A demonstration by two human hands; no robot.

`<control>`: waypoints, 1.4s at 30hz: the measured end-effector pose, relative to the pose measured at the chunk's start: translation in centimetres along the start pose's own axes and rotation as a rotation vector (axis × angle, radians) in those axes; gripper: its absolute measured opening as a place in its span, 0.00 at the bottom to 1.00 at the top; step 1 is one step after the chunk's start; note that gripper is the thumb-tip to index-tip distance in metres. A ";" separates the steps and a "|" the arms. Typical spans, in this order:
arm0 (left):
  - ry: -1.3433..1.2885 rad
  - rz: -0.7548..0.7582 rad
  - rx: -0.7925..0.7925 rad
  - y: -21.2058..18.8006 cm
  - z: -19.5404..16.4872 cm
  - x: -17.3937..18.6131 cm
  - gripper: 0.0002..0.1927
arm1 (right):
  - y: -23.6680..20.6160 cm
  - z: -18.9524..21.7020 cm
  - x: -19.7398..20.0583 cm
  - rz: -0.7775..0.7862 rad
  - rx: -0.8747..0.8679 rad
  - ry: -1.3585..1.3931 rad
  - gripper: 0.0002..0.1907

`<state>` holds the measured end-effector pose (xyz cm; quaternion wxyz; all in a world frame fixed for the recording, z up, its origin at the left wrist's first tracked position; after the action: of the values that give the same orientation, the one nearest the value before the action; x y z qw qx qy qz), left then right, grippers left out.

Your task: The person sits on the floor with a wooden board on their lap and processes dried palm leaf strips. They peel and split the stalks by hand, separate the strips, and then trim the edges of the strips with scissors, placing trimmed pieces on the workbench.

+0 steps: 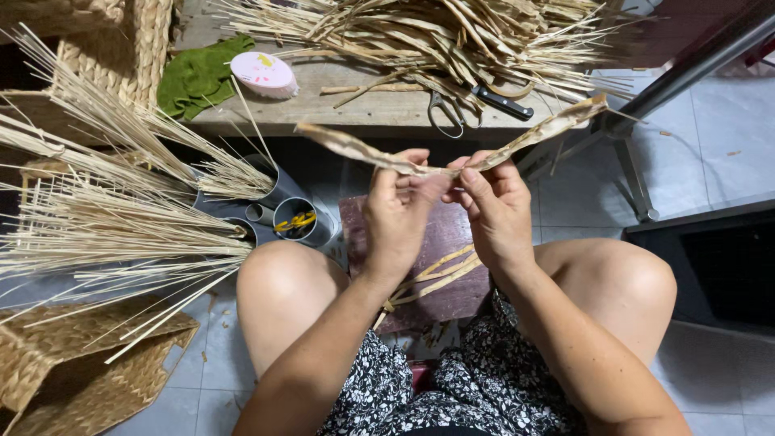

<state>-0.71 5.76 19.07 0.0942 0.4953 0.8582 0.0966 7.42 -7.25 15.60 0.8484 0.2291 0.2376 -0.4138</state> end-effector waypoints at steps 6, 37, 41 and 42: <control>0.034 -0.030 -0.002 -0.3 0.0 -0.4 0.08 | 0.3 -0.9 0.4 0.048 -0.144 0.263 0.06; 0.122 0.144 -0.134 -0.7 0.2 -1.3 0.08 | 0.3 -0.2 1.0 0.009 -0.044 0.091 0.06; -0.142 0.105 0.007 -0.1 2.3 -1.1 0.05 | 0.4 -0.4 1.3 -0.006 -0.088 0.231 0.06; -0.112 0.121 -0.025 -0.1 2.2 -1.2 0.05 | 0.6 -0.1 1.3 0.005 -0.069 0.251 0.06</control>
<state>0.36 4.84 16.96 0.1423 0.5495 0.8189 0.0847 8.53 -7.62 14.87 0.8205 0.2505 0.3555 -0.3711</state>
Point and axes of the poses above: each hand's wrist, its own y-axis towards the middle knuckle, its own x-axis out of the back of the hand, z = x × y, the point moved 5 cm from there along y, towards the middle knuckle, and after that the axes turned 7 degrees about z, right-handed, at the moved point
